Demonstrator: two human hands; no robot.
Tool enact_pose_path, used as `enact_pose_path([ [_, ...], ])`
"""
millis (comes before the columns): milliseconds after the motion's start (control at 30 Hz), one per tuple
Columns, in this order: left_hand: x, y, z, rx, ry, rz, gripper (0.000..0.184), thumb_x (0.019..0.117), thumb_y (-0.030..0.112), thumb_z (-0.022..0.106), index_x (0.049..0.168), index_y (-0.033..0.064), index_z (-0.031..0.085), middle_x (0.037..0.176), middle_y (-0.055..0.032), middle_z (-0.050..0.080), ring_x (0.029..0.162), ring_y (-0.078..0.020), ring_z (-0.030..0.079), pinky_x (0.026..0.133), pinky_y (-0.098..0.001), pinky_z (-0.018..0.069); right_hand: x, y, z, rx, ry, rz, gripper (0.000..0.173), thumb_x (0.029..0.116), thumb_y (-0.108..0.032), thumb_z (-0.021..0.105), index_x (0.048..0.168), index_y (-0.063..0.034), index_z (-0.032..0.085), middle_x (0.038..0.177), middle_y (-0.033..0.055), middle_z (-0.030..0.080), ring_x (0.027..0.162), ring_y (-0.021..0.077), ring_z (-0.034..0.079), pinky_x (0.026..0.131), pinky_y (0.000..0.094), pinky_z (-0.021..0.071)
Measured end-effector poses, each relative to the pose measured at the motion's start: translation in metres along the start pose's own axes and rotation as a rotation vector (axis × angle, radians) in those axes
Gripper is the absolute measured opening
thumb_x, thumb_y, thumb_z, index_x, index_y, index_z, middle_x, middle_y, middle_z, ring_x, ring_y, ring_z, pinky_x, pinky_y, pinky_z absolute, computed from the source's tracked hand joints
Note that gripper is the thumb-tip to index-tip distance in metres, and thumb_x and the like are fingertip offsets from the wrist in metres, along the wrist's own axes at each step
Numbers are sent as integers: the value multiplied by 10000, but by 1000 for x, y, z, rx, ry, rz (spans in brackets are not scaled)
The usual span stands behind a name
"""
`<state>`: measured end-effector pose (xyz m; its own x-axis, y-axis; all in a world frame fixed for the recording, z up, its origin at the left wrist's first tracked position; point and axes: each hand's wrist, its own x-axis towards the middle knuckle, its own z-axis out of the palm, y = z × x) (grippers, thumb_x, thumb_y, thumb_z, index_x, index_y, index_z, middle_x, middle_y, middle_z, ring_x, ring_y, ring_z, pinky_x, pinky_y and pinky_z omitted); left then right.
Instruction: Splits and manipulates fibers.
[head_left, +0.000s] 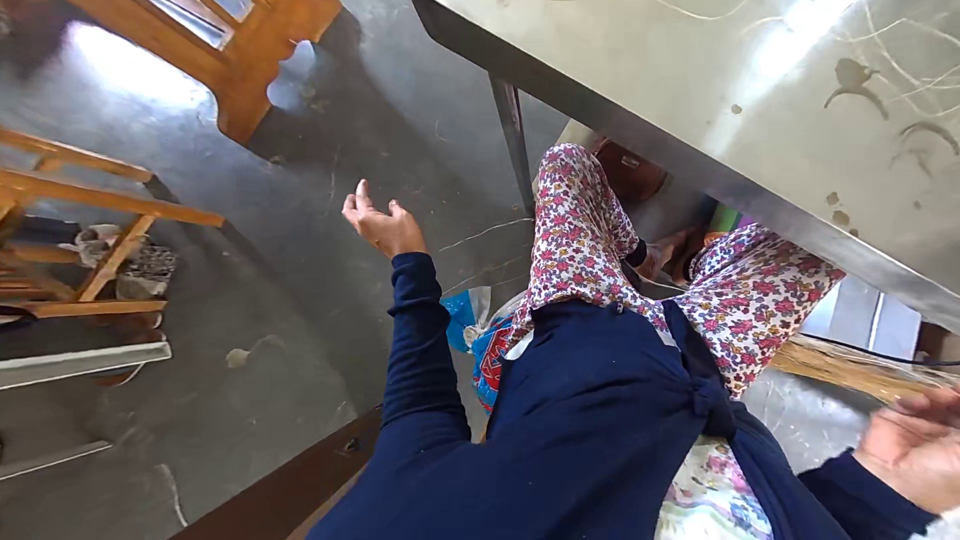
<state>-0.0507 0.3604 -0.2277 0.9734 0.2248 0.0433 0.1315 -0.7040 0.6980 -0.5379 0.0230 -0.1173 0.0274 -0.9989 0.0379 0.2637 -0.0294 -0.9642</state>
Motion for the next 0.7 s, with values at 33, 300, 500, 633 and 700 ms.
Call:
enact_pose_path([
  [33,-12,9,-3,-46,8,92,457,989,79,560,1435,-17,549,1523,-284,449,1444,-342,428,1175,-375,361,-6,1,15,3,-44,18,372,1137,-172,223,1092,-134,590,882,-83,742,743,31,704,684,185,591],
  [300,-142,129,-10,-735,-488,880,196,1012,55,588,1046,-88,719,1014,-146,729,968,-113,695,905,-290,571,-26,17,83,97,-370,78,362,1103,-183,395,990,-233,734,936,-52,777,772,60,733,696,227,621],
  [500,-222,187,5,-745,-1133,1071,232,1014,65,558,1104,-27,751,1078,-133,752,972,-135,722,903,-298,581,-32,19,97,135,-423,140,296,1088,-178,468,1003,-186,751,968,-5,778,785,92,743,701,248,631],
  [633,-243,191,19,-733,-1387,928,212,1018,92,593,1149,-17,718,930,-66,747,757,-57,689,716,-223,586,-35,22,96,147,-415,151,266,1077,-168,501,1000,-168,756,1010,33,778,812,123,752,714,262,637],
  [700,-251,192,23,-757,-1441,861,190,976,56,652,1139,-25,707,824,-52,717,640,-51,641,607,-205,560,-36,26,95,127,-437,147,243,1066,-152,530,997,-166,762,1030,38,776,805,122,751,711,264,638],
])
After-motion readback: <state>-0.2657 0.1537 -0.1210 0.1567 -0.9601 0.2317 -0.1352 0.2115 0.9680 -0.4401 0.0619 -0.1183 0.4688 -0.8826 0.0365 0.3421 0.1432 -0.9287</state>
